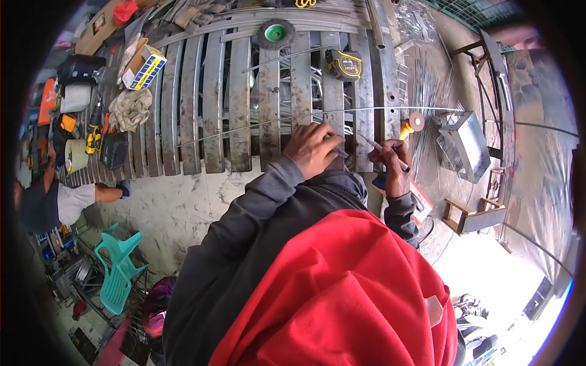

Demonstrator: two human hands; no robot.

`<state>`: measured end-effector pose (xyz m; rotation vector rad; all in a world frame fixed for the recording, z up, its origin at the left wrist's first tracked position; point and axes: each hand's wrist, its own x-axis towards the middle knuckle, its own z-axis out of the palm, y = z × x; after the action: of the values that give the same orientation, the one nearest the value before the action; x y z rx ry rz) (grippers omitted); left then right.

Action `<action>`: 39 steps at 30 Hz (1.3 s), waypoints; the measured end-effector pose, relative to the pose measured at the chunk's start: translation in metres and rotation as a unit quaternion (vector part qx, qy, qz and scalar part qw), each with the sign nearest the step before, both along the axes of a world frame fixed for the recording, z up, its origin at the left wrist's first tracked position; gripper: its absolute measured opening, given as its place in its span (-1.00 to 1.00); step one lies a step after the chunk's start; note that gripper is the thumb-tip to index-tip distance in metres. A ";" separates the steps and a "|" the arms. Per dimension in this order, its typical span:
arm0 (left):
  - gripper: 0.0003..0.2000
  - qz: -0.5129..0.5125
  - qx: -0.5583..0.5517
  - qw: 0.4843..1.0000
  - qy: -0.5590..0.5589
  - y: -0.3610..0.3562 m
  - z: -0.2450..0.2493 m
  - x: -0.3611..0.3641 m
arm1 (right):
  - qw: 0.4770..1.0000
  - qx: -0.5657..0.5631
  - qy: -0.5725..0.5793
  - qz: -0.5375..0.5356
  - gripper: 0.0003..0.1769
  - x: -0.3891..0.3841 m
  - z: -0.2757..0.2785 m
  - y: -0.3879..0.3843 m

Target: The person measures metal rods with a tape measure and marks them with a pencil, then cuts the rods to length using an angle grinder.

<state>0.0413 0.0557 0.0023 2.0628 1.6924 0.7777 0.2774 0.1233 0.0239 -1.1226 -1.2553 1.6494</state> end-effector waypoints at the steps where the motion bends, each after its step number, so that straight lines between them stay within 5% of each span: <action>1: -0.73 -0.003 -0.001 1.000 0.001 0.001 -0.005 0.002 | 1.000 -0.009 -0.007 -0.006 -0.79 0.003 0.000 -0.003; 5: -0.80 -0.008 -0.010 1.000 0.012 0.003 -0.006 -0.002 | 0.999 -0.034 -0.030 -0.016 -0.83 0.015 -0.003 -0.013; 8: -0.81 0.023 -0.020 0.991 -0.130 0.007 0.007 -0.005 | 0.999 -0.029 -0.025 -0.016 -0.87 0.013 0.000 -0.019; 18: -0.80 -0.008 -0.024 0.986 -0.164 0.006 0.014 0.006 | 0.998 -0.051 -0.006 0.021 -0.86 0.000 -0.001 -0.017; 20: -0.79 -0.006 -0.128 0.947 -0.293 0.004 0.016 0.010 | 0.997 -0.060 -0.003 0.038 -0.84 -0.002 0.000 -0.014; 27: -0.77 0.010 -0.246 0.864 -0.439 0.001 0.037 -0.005 | 0.979 -0.155 0.063 0.113 -0.72 -0.004 0.014 0.003; 33: -0.77 0.003 -0.222 0.850 -0.478 0.001 0.056 -0.006 | 0.970 -0.156 0.136 0.131 -0.66 -0.013 0.024 0.009; 35: -0.76 -0.014 -0.220 0.887 -0.406 0.001 0.062 -0.014 | 0.968 -0.157 0.136 0.139 -0.65 -0.017 0.023 0.012; 39: -0.74 -0.028 -0.197 0.910 -0.364 0.006 0.049 -0.043 | 0.960 -0.108 -0.019 0.258 -0.41 -0.043 0.040 0.026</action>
<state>-0.0018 0.0621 0.0513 1.3009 1.2222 0.9380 0.2343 0.1490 0.0641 -1.0059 -1.5085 2.2047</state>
